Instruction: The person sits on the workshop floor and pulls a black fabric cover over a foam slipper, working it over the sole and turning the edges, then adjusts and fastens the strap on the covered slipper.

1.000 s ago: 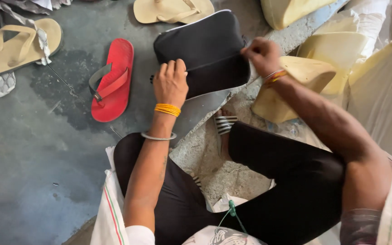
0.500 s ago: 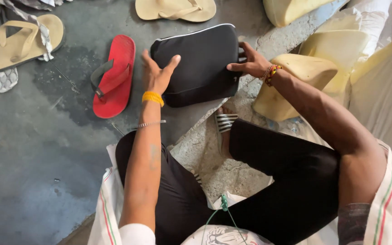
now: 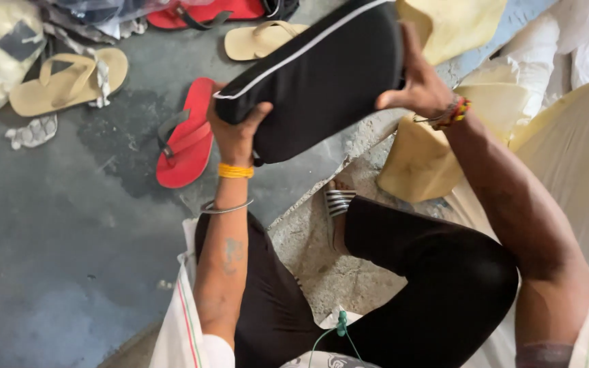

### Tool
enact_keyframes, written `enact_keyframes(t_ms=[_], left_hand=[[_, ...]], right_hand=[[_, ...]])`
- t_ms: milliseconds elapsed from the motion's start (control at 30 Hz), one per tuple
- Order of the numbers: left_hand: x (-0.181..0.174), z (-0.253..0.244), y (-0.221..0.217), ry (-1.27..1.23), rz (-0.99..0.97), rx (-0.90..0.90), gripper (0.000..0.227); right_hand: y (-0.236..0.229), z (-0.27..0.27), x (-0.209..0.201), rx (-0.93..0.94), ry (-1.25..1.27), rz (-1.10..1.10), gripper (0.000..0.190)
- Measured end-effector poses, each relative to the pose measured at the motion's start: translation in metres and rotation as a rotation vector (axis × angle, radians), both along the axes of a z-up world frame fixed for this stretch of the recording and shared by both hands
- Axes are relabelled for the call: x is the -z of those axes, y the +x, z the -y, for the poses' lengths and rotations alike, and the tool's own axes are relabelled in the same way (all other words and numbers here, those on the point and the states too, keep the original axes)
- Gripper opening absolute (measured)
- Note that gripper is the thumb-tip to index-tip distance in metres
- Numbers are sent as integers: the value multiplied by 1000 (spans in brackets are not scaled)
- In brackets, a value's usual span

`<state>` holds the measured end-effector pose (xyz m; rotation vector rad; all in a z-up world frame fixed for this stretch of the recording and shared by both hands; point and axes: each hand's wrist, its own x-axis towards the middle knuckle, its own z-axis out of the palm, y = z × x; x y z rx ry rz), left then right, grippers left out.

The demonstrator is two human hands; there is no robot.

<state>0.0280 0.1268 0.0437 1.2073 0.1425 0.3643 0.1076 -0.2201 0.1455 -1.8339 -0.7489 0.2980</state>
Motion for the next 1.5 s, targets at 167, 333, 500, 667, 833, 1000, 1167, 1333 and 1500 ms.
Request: enact_keyframes(t_ms=[167, 333, 500, 667, 833, 1000, 1167, 1333, 1500], left_hand=[[-91, 12, -23, 12, 195, 175, 66], [-110, 7, -32, -465, 208, 440, 52], [-63, 0, -43, 146, 34, 138, 16], [-93, 8, -37, 274, 61, -92, 11], [-129, 43, -18, 566, 199, -169, 10], [-163, 75, -11, 700, 308, -193, 12], [-148, 84, -17, 667, 287, -157, 17], [-117, 81, -40, 546, 212, -39, 30], [-109, 73, -32, 640, 170, 140, 32]], right_hand=[[-21, -6, -19, 174, 227, -184, 93], [-20, -6, -7, 435, 249, -327, 74], [-35, -25, 35, 590, 239, -496, 58], [-38, -78, 5, 612, 244, -208, 46], [-71, -118, -40, 586, 243, 169, 33], [-85, -106, -60, 588, 345, 274, 28], [-89, -114, -63, 746, 259, 371, 15], [-108, -110, -52, 687, 113, 399, 9], [-110, -106, -43, 635, -34, 536, 12]])
